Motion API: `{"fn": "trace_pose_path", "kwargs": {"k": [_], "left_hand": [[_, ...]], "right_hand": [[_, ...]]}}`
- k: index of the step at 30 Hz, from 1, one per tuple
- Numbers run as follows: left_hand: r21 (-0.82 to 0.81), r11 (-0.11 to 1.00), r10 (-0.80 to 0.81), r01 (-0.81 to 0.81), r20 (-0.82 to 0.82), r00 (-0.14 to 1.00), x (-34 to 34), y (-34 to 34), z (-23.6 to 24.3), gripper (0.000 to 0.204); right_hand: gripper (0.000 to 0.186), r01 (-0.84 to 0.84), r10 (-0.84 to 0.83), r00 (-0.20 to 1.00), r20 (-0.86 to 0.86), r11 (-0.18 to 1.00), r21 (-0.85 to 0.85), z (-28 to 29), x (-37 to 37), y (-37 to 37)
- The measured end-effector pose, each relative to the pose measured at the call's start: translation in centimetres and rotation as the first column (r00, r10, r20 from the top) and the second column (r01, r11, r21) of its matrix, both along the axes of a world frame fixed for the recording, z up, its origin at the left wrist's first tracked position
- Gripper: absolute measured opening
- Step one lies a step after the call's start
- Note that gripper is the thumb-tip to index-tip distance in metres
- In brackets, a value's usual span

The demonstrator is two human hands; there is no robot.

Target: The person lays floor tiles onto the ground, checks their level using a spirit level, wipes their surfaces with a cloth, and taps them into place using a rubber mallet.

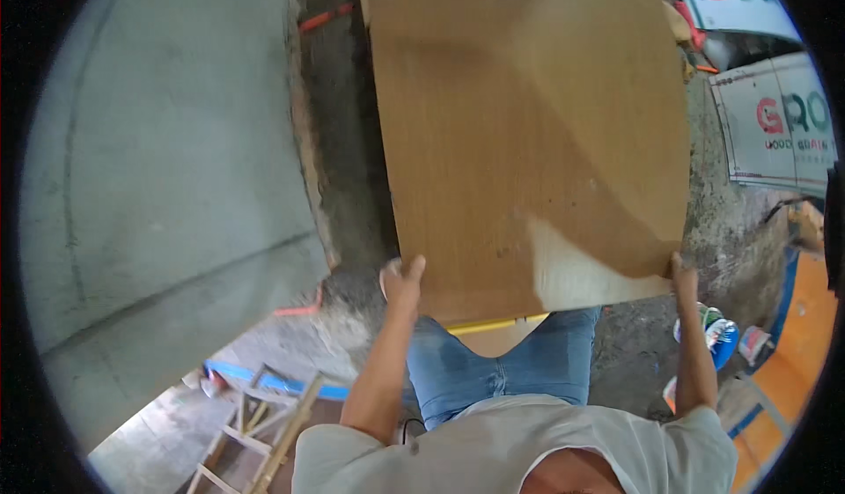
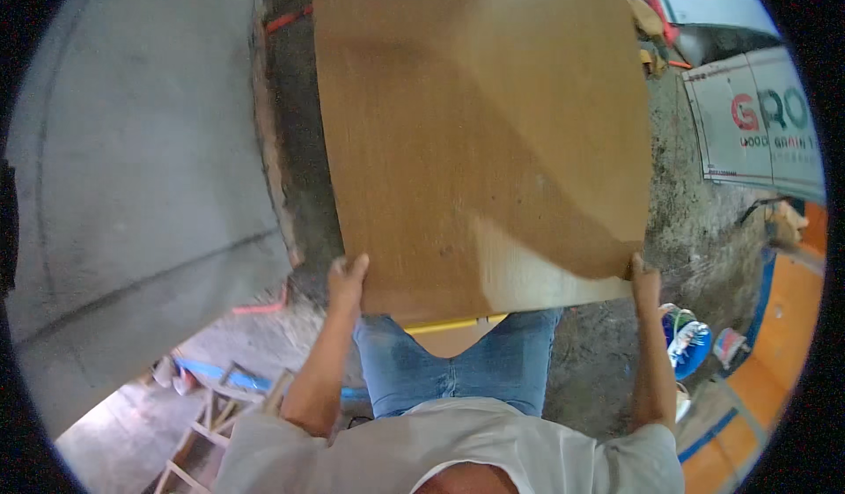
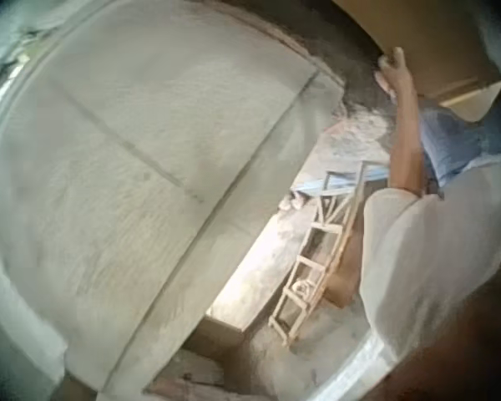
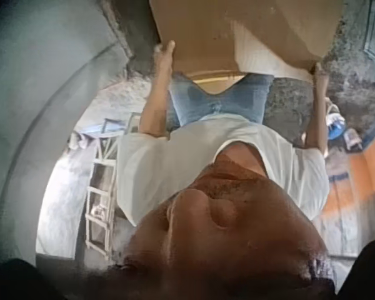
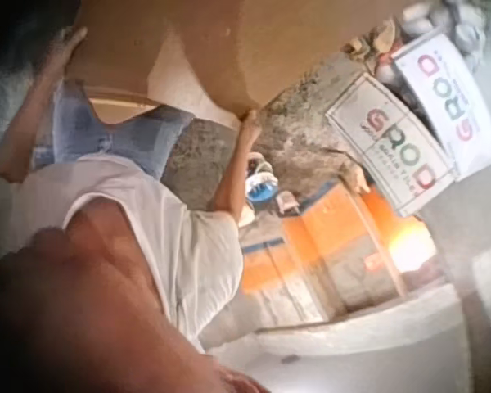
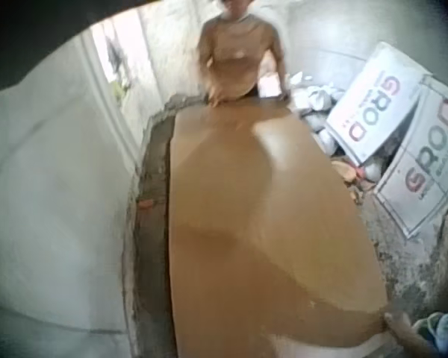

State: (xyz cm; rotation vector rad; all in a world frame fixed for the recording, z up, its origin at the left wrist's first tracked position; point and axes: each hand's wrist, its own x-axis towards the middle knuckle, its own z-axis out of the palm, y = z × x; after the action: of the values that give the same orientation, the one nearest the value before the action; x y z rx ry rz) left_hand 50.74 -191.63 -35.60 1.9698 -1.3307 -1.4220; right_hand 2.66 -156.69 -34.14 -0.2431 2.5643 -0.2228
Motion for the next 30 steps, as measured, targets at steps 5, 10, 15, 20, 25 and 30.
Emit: {"fn": "trace_pose_path", "kwargs": {"k": [5, 10, 15, 20, 25, 30], "left_hand": [[-0.066, 0.998, -0.015, 0.023, 0.117, 0.993, 5.9, -3.2, -10.1, 0.037], [-0.069, 0.998, -0.003, -0.001, -0.058, 0.998, 9.1, -0.9, -18.8, 0.034], [0.207, 0.971, 0.083, -0.116, 0.163, 0.983, 10.6, 3.9, -18.7, 0.034], [0.196, 0.976, 0.076, -0.097, 0.110, 0.991, 10.6, 8.2, -14.1, 0.025], [0.265, 0.960, 0.076, -0.092, 0.070, 0.995, 10.8, 11.3, -12.5, 0.022], [0.253, 0.967, -0.026, -0.005, 0.119, 0.993, 11.3, 13.5, -12.6, 0.024]], "right_hand": [[0.064, 0.162, -0.160, 0.987, -0.031, 0.982, 0.099, -13.2, 6.3, -3.8], [0.069, 0.200, -0.203, 0.972, 0.120, 0.979, 0.036, -20.1, 8.5, -2.4], [0.064, 0.015, -0.018, 0.999, 0.042, 0.997, 0.074, -18.1, 10.3, 0.7], [0.062, 0.111, -0.133, 0.984, 0.120, 0.979, 0.173, -10.8, 9.3, 3.4], [0.063, 0.031, -0.030, 0.999, -0.011, 0.977, 0.211, -6.7, 8.5, 4.3], [0.064, -0.047, 0.063, 0.997, -0.031, 0.926, 0.375, -5.9, 7.7, 4.1]]}}
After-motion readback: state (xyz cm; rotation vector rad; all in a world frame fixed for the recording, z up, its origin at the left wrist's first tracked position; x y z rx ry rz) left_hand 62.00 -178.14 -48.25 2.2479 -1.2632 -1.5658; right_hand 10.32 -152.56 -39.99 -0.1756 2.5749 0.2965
